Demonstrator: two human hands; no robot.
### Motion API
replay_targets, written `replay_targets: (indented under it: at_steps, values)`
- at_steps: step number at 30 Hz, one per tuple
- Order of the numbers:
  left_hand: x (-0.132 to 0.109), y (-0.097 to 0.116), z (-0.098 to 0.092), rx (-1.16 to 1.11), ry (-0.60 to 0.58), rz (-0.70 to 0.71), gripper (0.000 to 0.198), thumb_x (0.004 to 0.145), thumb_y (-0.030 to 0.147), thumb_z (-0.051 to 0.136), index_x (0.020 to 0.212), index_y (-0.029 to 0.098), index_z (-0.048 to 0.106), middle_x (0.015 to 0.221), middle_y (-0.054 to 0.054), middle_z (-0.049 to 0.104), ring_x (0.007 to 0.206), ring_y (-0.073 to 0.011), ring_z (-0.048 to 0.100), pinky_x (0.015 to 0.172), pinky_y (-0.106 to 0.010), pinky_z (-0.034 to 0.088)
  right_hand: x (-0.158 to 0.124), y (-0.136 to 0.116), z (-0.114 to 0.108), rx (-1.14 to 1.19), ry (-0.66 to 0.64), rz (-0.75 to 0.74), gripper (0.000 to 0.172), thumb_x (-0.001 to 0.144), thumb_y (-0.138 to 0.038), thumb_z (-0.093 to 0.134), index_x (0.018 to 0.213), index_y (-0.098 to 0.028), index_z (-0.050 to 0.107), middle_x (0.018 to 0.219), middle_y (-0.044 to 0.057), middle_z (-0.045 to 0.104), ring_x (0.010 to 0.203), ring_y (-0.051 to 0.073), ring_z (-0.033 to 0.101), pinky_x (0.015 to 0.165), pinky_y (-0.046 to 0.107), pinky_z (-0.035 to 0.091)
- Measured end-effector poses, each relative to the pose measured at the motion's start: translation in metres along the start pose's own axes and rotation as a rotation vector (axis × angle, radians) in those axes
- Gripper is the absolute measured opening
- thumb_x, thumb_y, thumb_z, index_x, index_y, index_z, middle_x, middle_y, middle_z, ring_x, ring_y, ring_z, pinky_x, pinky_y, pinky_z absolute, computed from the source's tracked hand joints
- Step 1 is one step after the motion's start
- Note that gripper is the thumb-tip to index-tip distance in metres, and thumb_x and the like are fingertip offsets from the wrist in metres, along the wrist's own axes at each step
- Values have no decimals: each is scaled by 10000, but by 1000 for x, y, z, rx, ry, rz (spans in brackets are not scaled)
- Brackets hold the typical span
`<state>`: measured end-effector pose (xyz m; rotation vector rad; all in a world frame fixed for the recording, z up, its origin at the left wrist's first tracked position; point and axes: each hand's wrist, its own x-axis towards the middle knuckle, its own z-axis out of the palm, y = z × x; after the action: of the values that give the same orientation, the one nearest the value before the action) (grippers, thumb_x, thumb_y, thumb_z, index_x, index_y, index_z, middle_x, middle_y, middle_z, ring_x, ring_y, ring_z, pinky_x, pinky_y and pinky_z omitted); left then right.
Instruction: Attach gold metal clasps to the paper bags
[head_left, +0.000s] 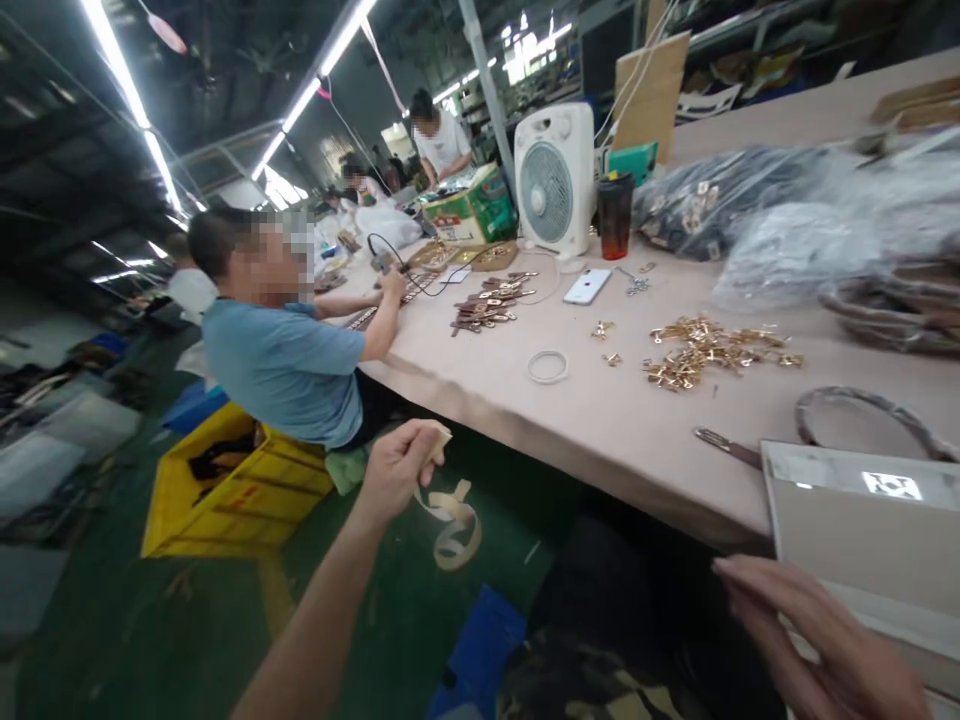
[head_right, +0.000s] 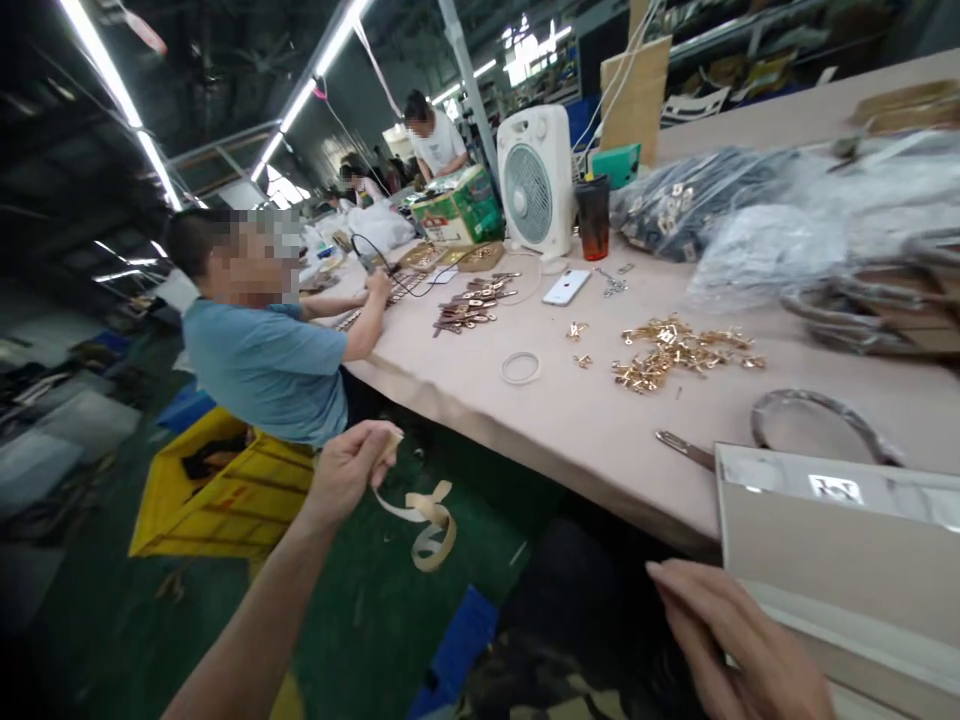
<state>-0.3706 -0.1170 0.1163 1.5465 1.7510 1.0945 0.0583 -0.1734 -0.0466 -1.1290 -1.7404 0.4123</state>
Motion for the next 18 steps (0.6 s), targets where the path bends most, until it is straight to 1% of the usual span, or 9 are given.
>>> replay_targets:
  at_steps: [1, 2, 4, 7, 10, 13, 15, 17, 18]
  values:
    - [-3, -3, 14, -26, -70, -26, 397, 960, 539, 608, 1008, 160, 718, 677, 2, 641, 438, -71, 477, 434, -193, 352, 17, -16, 6, 30, -75, -64, 274, 936, -308, 670, 1203, -313, 731, 1083, 59, 775, 921, 210, 762, 818, 287, 618]
    - [-7, -5, 27, -52, -139, -47, 393, 970, 531, 598, 1016, 161, 722, 691, -1, 646, 445, -71, 487, 443, -193, 361, 31, -29, 12, 51, -135, -79, 271, 960, -268, 640, 1217, -303, 718, 1106, 63, 766, 954, 201, 756, 832, 274, 615]
    - [-15, -6, 54, -113, -233, -63, 382, 993, 510, 575, 1049, 163, 726, 732, -12, 663, 492, -81, 531, 490, -199, 404, 54, -49, 24, 102, -219, -51, 253, 990, -245, 600, 1219, -280, 701, 1141, 78, 746, 1016, 203, 737, 889, 288, 606]
    - [-23, -1, 90, -208, -335, -48, 370, 1016, 469, 549, 1145, 170, 725, 843, -43, 703, 643, -111, 603, 626, -224, 479, 75, -67, 40, 194, -277, 7, 240, 1014, -249, 569, 1221, -256, 690, 1165, 94, 725, 1080, 213, 707, 953, 326, 589]
    - [-29, 7, 121, -268, -447, -26, 380, 1028, 442, 534, 1257, 190, 703, 897, -50, 715, 738, -133, 619, 716, -250, 496, 86, -75, 47, 263, -286, 110, 241, 1019, -290, 566, 1222, -247, 687, 1152, 105, 722, 1056, 228, 704, 952, 363, 595]
    - [-35, 12, 145, -344, -450, -29, 438, 1022, 445, 545, 1378, 202, 619, 863, -36, 717, 761, -151, 635, 758, -276, 503, 88, -77, 45, 288, -274, 255, 246, 998, -369, 605, 1201, -266, 696, 1110, 101, 725, 999, 241, 708, 906, 382, 614]
    - [-37, 14, 158, -409, -432, -61, 484, 1004, 464, 576, 1410, 198, 586, 895, -47, 741, 802, -173, 665, 795, -297, 518, 87, -75, 42, 321, -276, 345, 294, 959, -415, 659, 1211, -265, 689, 1086, 95, 725, 935, 233, 710, 844, 367, 626]
    - [-39, 16, 168, -494, -426, -99, 504, 985, 476, 611, 1404, 196, 589, 987, -74, 770, 900, -206, 703, 863, -321, 534, 85, -72, 41, 375, -283, 435, 447, 903, -436, 730, 1296, -245, 640, 1108, 91, 725, 906, 223, 713, 817, 356, 629]
    - [-39, 18, 172, -551, -425, -115, 505, 975, 476, 630, 1394, 195, 596, 1041, -87, 777, 957, -221, 715, 899, -332, 538, 84, -71, 43, 401, -292, 468, 561, 868, -434, 770, 1363, -237, 593, 1149, 91, 722, 935, 226, 716, 842, 362, 626]
